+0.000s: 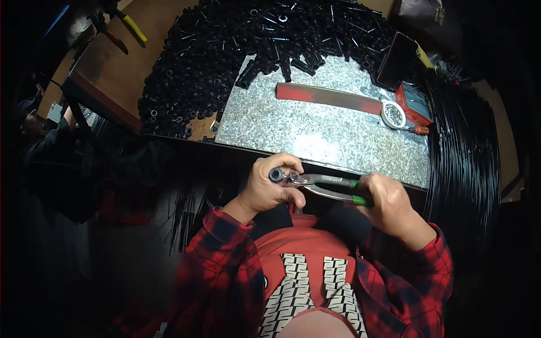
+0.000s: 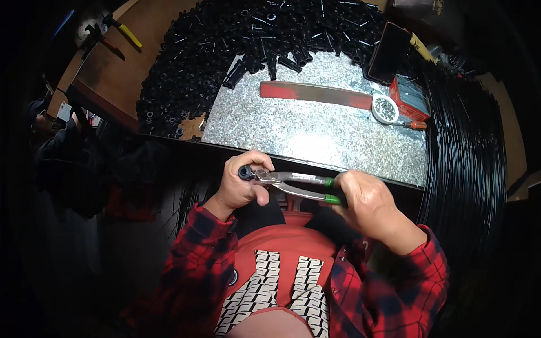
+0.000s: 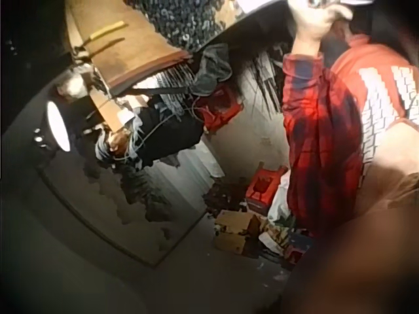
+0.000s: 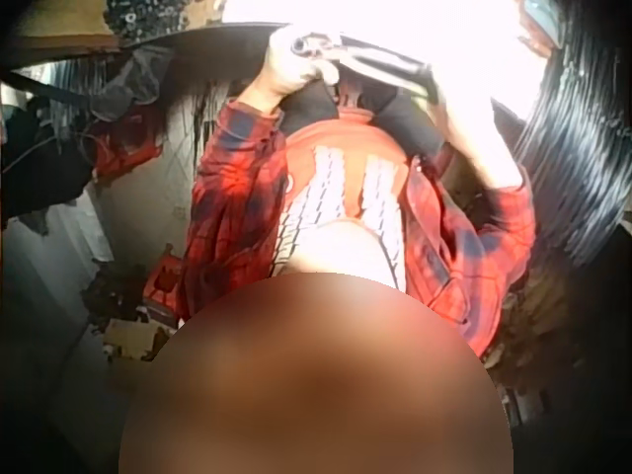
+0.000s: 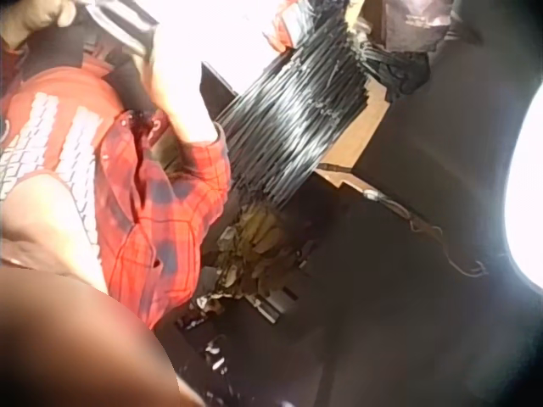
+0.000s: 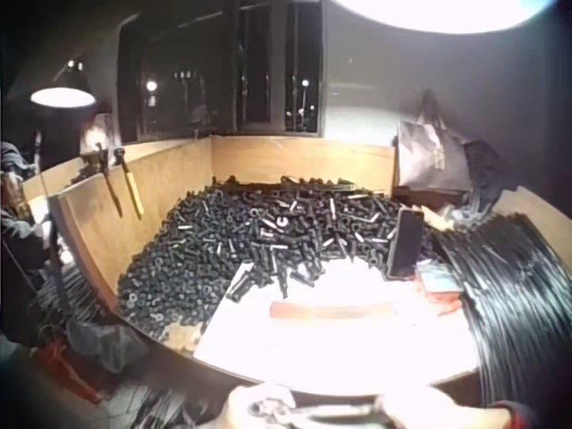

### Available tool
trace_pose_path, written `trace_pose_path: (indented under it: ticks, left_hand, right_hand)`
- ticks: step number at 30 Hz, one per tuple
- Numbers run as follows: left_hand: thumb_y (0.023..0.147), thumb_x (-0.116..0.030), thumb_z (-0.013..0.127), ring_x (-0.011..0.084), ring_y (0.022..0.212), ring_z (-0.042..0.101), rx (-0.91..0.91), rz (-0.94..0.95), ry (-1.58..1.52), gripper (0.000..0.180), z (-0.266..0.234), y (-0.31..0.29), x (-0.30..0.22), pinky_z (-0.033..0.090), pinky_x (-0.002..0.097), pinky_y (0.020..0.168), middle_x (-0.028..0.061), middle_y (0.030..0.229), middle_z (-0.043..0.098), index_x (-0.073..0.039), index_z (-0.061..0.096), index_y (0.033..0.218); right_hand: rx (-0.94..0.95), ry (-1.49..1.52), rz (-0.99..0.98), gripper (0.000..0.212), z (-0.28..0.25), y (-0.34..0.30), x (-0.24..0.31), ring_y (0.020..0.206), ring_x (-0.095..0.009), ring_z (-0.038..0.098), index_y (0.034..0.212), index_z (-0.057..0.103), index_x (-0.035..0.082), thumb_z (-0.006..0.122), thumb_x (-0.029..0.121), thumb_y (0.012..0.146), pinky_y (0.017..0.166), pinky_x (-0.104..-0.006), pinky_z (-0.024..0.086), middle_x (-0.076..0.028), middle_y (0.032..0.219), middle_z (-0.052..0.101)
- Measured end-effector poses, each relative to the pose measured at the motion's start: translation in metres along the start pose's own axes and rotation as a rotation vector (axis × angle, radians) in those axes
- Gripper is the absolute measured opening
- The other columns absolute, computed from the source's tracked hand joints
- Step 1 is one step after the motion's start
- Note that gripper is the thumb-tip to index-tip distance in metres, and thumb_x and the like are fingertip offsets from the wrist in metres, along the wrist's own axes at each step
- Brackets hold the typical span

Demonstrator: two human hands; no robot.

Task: Assembling wiring harnesses by inserting individual wires into a plastic connector housing and securing them.

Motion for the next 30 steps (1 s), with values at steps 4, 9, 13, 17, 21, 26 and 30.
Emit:
trace_pose_path:
  ticks: [4, 9, 13, 17, 21, 26, 30]
  left_hand:
    - [0.045, -0.064, 0.075, 0.0051, 0.057, 0.052, 0.099, 0.003, -0.003, 0.072, 0.005, -0.002, -0.006, 0.039, 0.0197, 0.05, -0.002, 0.066, 0.057, -0.003, 0.062, 0.081]
    - [0.049, -0.065, 0.073, 0.011, 0.052, 0.057, 0.118, 0.129, 0.045, 0.066, 0.009, -0.004, -0.01, 0.041, 0.023, 0.048, 0.0009, 0.061, 0.059, -0.004, 0.063, 0.073]
    - [0.051, -0.061, 0.076, 0.0087, 0.054, 0.057, 0.039, 0.004, 0.022, 0.064, 0.003, -0.001, -0.007, 0.042, 0.0217, 0.05, 0.0, 0.062, 0.059, -0.004, 0.062, 0.075]
    - [0.047, -0.061, 0.076, 0.0073, 0.055, 0.055, 0.081, 0.117, -0.014, 0.069, 0.005, 0.002, -0.015, 0.041, 0.0206, 0.05, -0.0004, 0.063, 0.059, -0.002, 0.065, 0.082]
    - [0.045, -0.06, 0.076, 0.0097, 0.056, 0.059, 0.283, 0.019, -0.026, 0.067, 0.011, -0.003, -0.01, 0.043, 0.0219, 0.05, 0.0014, 0.064, 0.061, -0.002, 0.066, 0.077]
    - [0.046, -0.059, 0.077, 0.0075, 0.054, 0.053, 0.107, 0.035, 0.05, 0.064, -0.003, 0.004, -0.012, 0.038, 0.0219, 0.049, -0.0009, 0.062, 0.058, -0.003, 0.064, 0.074]
    - [0.045, -0.058, 0.078, 0.007, 0.057, 0.055, 0.099, 0.008, -0.05, 0.066, -0.002, 0.008, -0.018, 0.04, 0.0213, 0.051, -0.0007, 0.065, 0.059, -0.003, 0.065, 0.079]
  right_hand:
    - [0.764, 1.321, 0.786, 0.024, 0.043, -0.025, 0.014, 0.048, -0.017, 0.06, 0.094, 0.05, 0.0, 0.068, -0.002, 0.079, 0.047, -0.0284, 0.048, -0.008, 0.064, 0.06]
    - [0.773, 1.293, 0.618, 0.032, 0.045, -0.026, 0.017, 0.061, -0.018, 0.06, 0.095, 0.047, 0.002, 0.073, 0.005, 0.076, 0.054, -0.0283, 0.047, -0.007, 0.07, 0.057]
    - [0.051, 0.281, 0.091, 0.041, 0.009, -0.011, 0.017, 0.084, -0.03, 0.059, 0.11, 0.046, -0.003, 0.069, 0.007, 0.078, 0.075, -0.0364, 0.048, -0.017, 0.091, 0.056]
    - [0.531, 0.891, 0.499, 0.028, 0.028, -0.025, 0.008, 0.069, -0.023, 0.064, 0.096, 0.053, -0.003, 0.051, 0.025, 0.096, 0.067, -0.0332, 0.051, -0.015, 0.085, 0.064]
    - [0.835, 1.505, 0.814, 0.025, 0.052, -0.05, 0.007, 0.061, -0.016, 0.061, 0.098, 0.051, 0.002, 0.058, 0.025, 0.093, 0.056, -0.027, 0.048, -0.01, 0.071, 0.062]
    - [0.08, 0.277, 0.148, 0.04, 0.017, -0.011, 0.013, 0.077, -0.019, 0.061, 0.105, 0.047, 0.001, 0.074, 0.011, 0.078, 0.062, -0.03, 0.048, -0.012, 0.088, 0.059]
    - [0.21, 0.526, 0.286, 0.032, 0.026, -0.017, -0.007, 0.069, -0.021, 0.064, 0.106, 0.049, -0.003, 0.067, 0.015, 0.085, 0.061, -0.03, 0.051, -0.013, 0.082, 0.063]
Point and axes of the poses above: each hand's wrist, its own y-axis towards the middle knuckle, its own z-axis out of the palm, x = y × z, the point moved 5 cm from there along y, towards the middle knuckle
